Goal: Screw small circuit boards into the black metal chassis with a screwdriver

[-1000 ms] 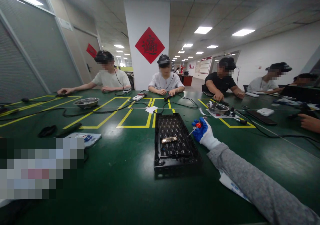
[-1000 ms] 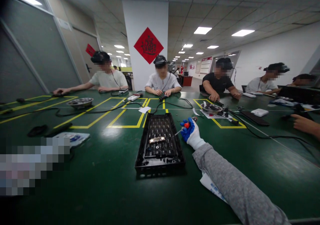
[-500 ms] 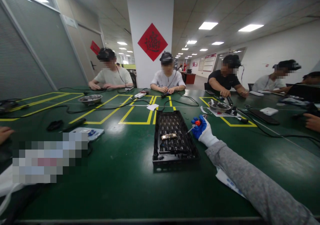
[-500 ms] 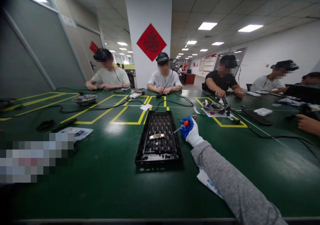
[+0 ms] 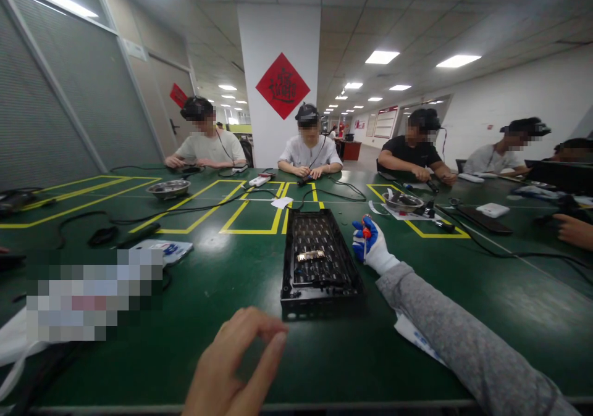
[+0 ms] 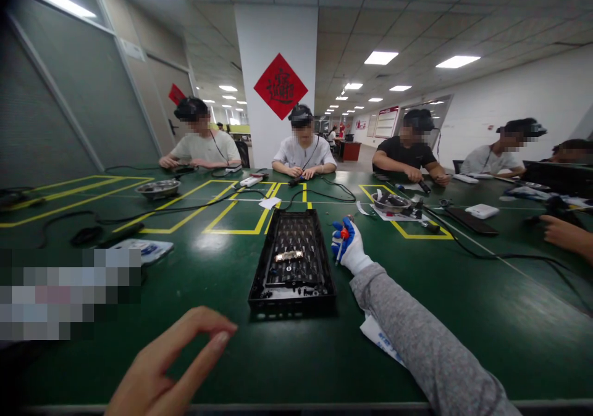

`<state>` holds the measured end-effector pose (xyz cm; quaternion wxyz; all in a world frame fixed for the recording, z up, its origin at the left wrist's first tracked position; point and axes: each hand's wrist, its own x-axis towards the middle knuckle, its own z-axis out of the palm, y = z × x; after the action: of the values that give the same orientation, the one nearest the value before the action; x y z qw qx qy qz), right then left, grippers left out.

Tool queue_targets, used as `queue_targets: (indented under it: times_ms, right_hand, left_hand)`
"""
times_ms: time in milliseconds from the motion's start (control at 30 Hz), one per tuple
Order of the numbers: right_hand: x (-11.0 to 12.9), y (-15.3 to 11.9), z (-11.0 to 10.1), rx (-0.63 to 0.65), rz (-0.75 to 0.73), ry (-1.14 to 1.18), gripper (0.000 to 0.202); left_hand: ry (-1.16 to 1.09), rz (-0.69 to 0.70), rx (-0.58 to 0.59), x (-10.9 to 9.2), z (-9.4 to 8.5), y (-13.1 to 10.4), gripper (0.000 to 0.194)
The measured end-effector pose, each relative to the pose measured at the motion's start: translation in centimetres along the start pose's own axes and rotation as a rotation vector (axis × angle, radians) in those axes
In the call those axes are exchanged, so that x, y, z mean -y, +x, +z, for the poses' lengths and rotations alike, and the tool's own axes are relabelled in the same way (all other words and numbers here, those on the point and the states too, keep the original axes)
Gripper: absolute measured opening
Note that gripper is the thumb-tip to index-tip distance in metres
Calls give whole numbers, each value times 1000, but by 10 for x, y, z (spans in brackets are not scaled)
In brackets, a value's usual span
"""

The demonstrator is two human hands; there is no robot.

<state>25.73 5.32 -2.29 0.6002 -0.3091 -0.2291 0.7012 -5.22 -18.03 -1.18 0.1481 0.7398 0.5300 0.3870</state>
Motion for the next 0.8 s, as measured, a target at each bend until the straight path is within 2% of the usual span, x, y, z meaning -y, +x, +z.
queue_targets:
  times_ms: [67,100,167,267,333,433,533,633,800]
  right_hand:
    - [0,-3,1,10,11,-12,31]
    - [0,-3,2,14,13,-15,31]
    - [0,-4,3,24,12,-18,30]
    - [0,-3,5,32,10,-14,29]
    - [0,-1,6,30,12,-10,29]
    - [-1,1,9,22,20,-1,30]
    - [-3,4,11,-23,23,22,27]
    - [-4,7,12,-65,0,36,20]
    - [-3,8,11,-91,-1,13,13]
  left_hand:
    - [31,-48,-14,-18,5,49,24]
    - [53,-44,18,-23,8,75,27]
    - [132,-66,75,-20,14,126,32]
    - [259,-106,-20,9,27,185,36]
    - [270,-117,-98,36,40,207,39]
    - [194,-133,-60,74,60,218,42]
    - [108,-118,44,97,74,216,46]
    - [99,-68,67,105,79,215,49]
    - [156,-61,74,111,81,219,47]
